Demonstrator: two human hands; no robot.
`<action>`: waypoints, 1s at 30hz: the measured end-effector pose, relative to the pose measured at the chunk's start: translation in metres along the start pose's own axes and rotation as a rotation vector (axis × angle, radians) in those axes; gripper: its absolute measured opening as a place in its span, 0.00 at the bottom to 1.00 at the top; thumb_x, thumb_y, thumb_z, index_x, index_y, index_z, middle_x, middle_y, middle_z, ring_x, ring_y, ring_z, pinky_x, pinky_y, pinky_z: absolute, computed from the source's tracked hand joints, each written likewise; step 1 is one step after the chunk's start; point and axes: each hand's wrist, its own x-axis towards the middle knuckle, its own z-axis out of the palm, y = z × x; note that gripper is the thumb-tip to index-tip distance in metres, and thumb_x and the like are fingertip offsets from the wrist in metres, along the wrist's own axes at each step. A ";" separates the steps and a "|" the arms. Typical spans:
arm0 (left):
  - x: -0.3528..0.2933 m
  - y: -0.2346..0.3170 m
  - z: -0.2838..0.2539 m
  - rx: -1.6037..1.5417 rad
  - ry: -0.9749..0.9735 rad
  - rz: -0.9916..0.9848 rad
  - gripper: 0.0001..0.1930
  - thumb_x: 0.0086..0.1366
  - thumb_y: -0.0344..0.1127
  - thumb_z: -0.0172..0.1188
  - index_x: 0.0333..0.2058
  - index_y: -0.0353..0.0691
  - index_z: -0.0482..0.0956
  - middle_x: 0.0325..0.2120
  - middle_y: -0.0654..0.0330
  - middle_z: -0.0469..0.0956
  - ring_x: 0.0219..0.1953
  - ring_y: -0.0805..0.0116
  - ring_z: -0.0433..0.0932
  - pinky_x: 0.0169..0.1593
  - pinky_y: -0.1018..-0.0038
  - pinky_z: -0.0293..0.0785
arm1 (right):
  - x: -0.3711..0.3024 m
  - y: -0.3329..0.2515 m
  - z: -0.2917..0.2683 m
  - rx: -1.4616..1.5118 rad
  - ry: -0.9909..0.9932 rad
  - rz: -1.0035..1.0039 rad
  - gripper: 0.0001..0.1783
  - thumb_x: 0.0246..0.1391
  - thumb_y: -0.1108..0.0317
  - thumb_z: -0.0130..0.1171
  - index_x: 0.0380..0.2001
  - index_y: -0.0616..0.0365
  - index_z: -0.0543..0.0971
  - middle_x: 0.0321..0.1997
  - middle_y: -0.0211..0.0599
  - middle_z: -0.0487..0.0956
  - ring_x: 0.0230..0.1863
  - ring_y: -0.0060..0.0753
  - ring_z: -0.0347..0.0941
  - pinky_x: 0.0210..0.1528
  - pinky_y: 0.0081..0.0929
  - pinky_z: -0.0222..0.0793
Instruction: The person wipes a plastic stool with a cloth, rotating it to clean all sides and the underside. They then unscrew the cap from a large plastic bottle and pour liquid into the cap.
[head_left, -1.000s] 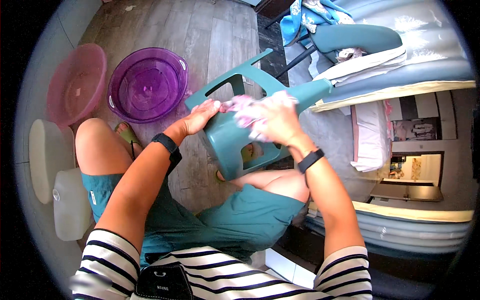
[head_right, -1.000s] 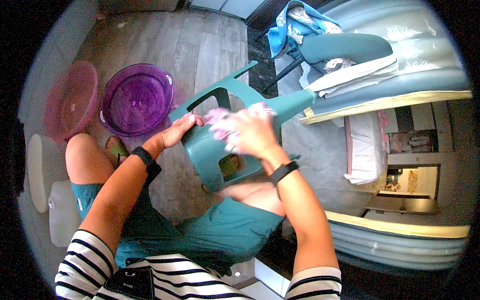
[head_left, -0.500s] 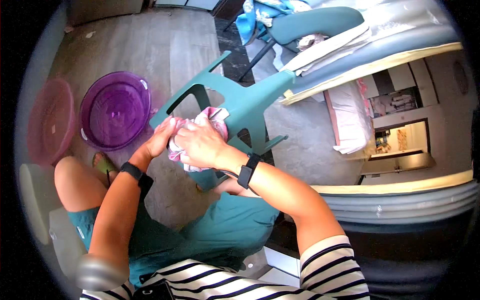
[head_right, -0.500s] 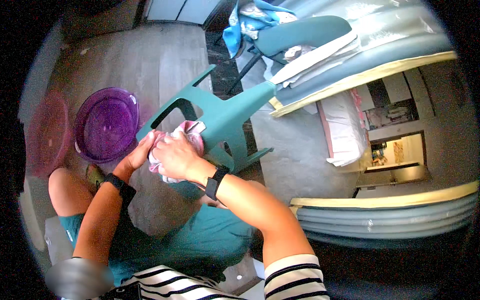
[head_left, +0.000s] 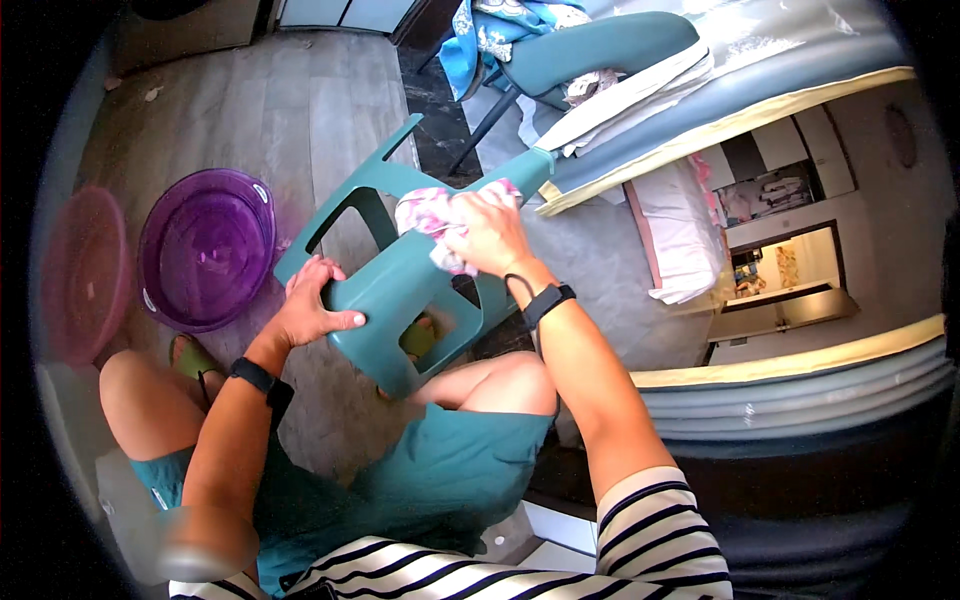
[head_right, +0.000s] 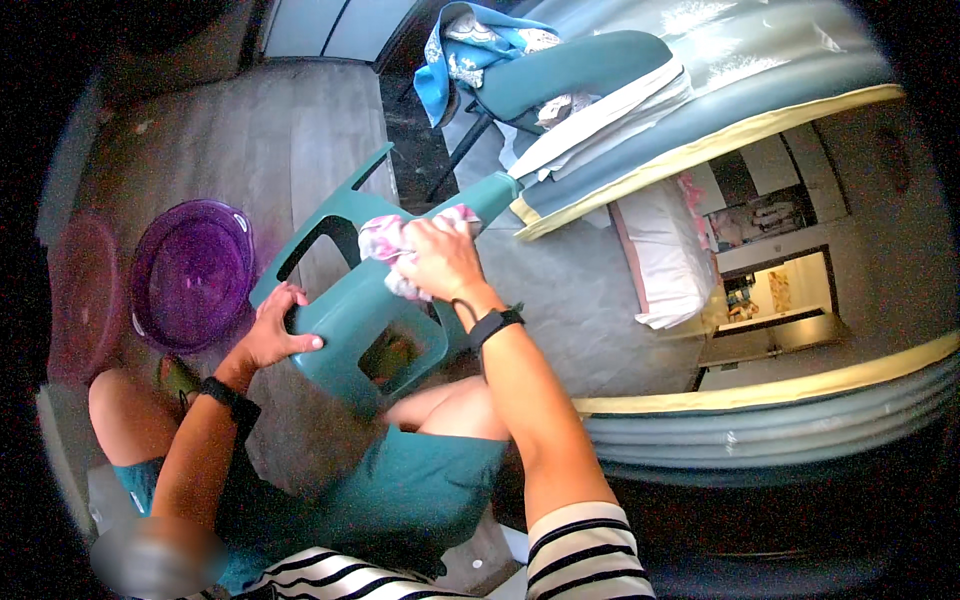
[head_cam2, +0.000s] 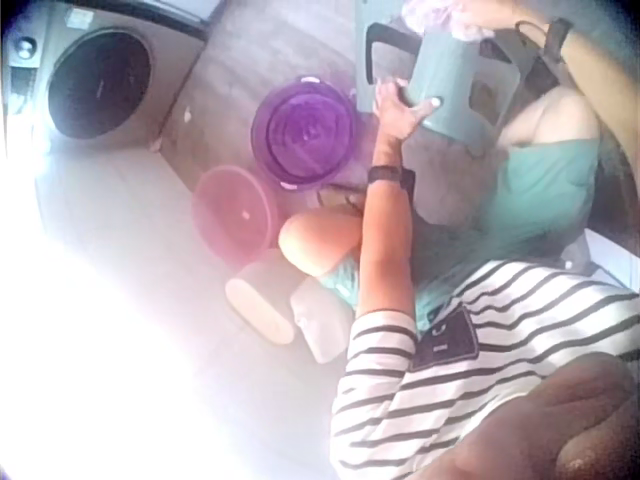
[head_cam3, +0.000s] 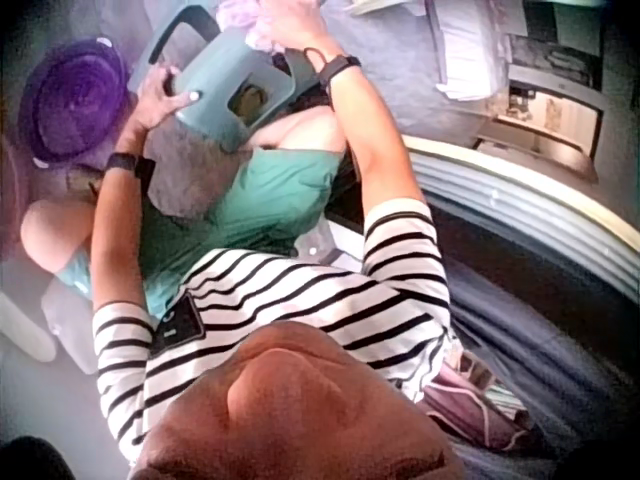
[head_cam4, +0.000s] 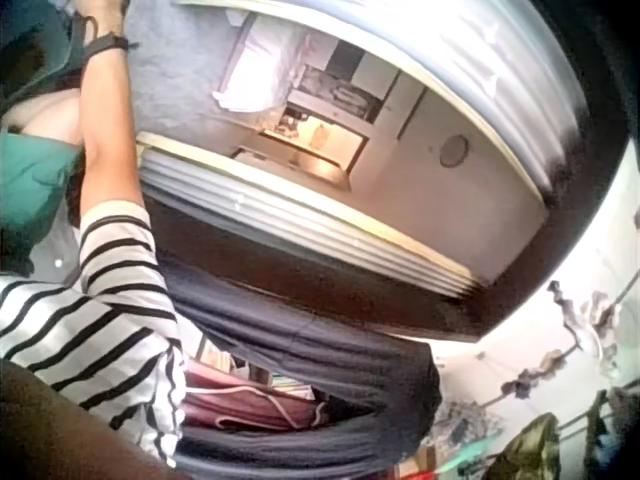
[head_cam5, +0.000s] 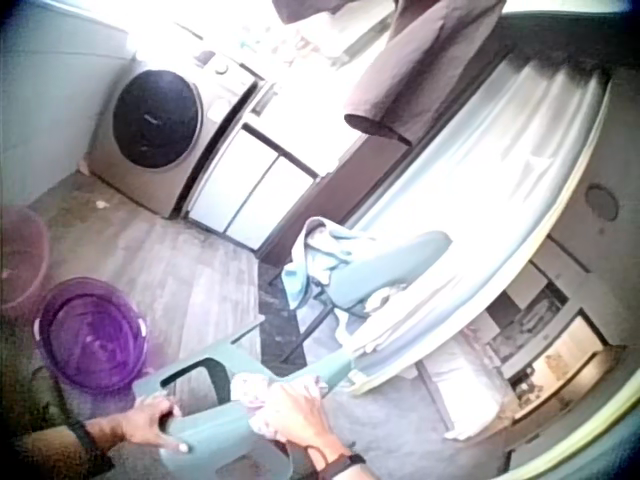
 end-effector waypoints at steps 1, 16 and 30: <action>-0.001 0.000 -0.001 0.001 -0.005 -0.003 0.39 0.38 0.63 0.70 0.44 0.45 0.69 0.51 0.56 0.66 0.66 0.46 0.48 0.64 0.54 0.40 | -0.001 0.010 -0.003 -0.020 -0.006 0.094 0.18 0.41 0.57 0.59 0.34 0.55 0.74 0.39 0.37 0.77 0.46 0.42 0.71 0.52 0.46 0.59; 0.004 -0.004 -0.003 0.049 -0.032 0.019 0.38 0.39 0.63 0.68 0.44 0.46 0.67 0.50 0.56 0.65 0.66 0.46 0.48 0.64 0.53 0.41 | 0.033 0.112 -0.020 -0.056 -0.001 0.723 0.28 0.43 0.54 0.57 0.49 0.51 0.69 0.53 0.48 0.71 0.54 0.53 0.68 0.54 0.51 0.63; 0.013 -0.007 -0.007 0.017 0.026 0.080 0.33 0.44 0.63 0.65 0.39 0.44 0.69 0.41 0.57 0.67 0.52 0.56 0.64 0.57 0.63 0.54 | -0.009 -0.009 -0.005 0.124 -0.303 0.296 0.26 0.44 0.55 0.55 0.47 0.53 0.66 0.50 0.57 0.66 0.46 0.62 0.71 0.49 0.51 0.67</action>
